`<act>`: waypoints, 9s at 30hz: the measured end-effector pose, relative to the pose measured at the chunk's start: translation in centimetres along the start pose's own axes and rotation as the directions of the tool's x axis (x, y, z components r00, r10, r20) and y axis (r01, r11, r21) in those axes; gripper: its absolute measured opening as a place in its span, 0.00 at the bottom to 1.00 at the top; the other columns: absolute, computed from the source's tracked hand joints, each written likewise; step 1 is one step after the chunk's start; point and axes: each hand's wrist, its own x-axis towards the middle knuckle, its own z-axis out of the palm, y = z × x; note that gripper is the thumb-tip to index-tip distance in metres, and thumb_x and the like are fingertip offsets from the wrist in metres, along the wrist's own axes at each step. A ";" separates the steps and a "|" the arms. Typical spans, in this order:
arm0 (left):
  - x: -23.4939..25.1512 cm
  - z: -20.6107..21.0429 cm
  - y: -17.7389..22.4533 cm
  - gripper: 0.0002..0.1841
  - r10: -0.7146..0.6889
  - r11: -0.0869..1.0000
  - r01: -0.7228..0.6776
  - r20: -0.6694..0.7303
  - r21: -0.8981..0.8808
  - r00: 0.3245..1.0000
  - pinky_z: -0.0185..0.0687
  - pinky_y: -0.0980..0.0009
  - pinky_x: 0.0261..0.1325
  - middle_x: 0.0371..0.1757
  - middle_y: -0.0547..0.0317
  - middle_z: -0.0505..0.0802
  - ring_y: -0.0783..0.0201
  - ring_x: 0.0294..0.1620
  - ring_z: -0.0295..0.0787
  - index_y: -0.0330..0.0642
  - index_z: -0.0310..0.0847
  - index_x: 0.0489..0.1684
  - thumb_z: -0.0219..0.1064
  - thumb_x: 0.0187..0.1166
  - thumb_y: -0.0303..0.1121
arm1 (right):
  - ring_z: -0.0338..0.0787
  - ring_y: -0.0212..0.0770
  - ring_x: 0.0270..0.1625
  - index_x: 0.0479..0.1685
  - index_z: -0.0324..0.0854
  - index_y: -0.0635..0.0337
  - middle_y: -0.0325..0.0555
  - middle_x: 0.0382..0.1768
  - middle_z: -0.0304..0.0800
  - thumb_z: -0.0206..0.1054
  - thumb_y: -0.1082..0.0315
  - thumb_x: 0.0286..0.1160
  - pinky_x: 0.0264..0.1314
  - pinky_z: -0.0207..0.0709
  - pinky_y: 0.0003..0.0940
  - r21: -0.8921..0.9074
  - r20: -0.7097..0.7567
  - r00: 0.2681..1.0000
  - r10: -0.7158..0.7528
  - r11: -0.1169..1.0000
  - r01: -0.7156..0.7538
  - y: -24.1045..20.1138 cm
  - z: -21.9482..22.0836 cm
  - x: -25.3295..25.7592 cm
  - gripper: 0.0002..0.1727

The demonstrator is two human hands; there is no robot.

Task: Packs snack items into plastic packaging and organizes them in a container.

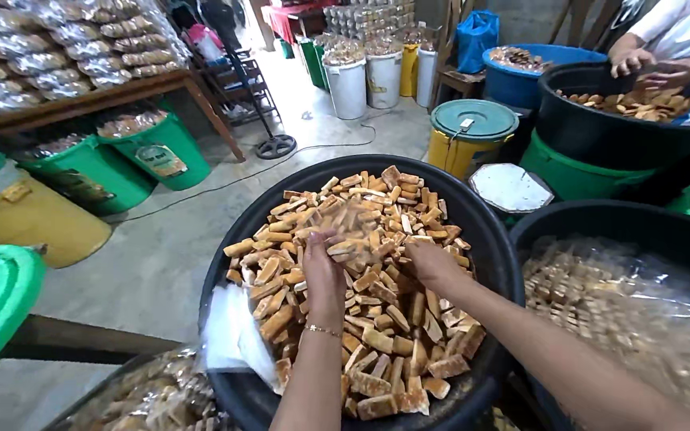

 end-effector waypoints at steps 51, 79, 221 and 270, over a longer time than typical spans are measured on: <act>-3.8 2.4 -1.2 0.17 -0.163 0.931 0.317 0.570 -0.181 0.805 0.91 0.69 0.50 0.49 0.55 0.94 0.65 0.43 0.94 0.36 0.72 0.71 0.49 0.93 0.35 | 0.76 0.26 0.72 0.50 0.82 0.46 0.40 0.66 0.77 0.71 0.55 0.80 0.75 0.73 0.22 -0.111 -0.953 0.119 -0.277 0.689 0.716 1.4 -2.8 -4.7 0.09; -3.5 1.2 0.0 0.15 -0.154 0.970 0.235 0.591 -0.063 0.792 0.90 0.71 0.47 0.39 0.60 0.93 0.69 0.37 0.92 0.42 0.81 0.61 0.47 0.91 0.27 | 0.93 0.48 0.32 0.59 0.87 0.65 0.52 0.33 0.93 0.63 0.66 0.83 0.39 0.89 0.42 -0.344 -0.640 0.393 -0.660 0.704 0.622 0.2 -3.1 -6.0 0.15; -13.6 4.2 -5.7 0.26 0.167 0.773 -0.631 0.940 0.062 0.297 0.79 0.81 0.68 0.75 0.85 0.80 0.83 0.69 0.80 0.71 0.73 0.78 0.70 0.80 0.46 | 0.83 0.22 0.36 0.42 0.82 0.71 0.38 0.35 0.84 0.60 0.73 0.83 0.42 0.80 0.19 0.842 -0.501 0.865 0.039 0.253 0.476 9.4 0.0 -19.0 0.09; -20.4 20.8 -23.6 0.20 -0.997 -0.080 -0.996 0.016 -0.049 0.079 0.67 0.30 0.72 0.71 0.29 0.83 0.31 0.75 0.76 0.25 0.80 0.64 0.56 0.90 0.36 | 0.94 0.54 0.54 0.69 0.83 0.65 0.58 0.53 0.93 0.62 0.68 0.85 0.65 0.83 0.54 0.523 -0.123 0.981 0.150 0.850 -0.065 22.9 6.2 -32.5 0.19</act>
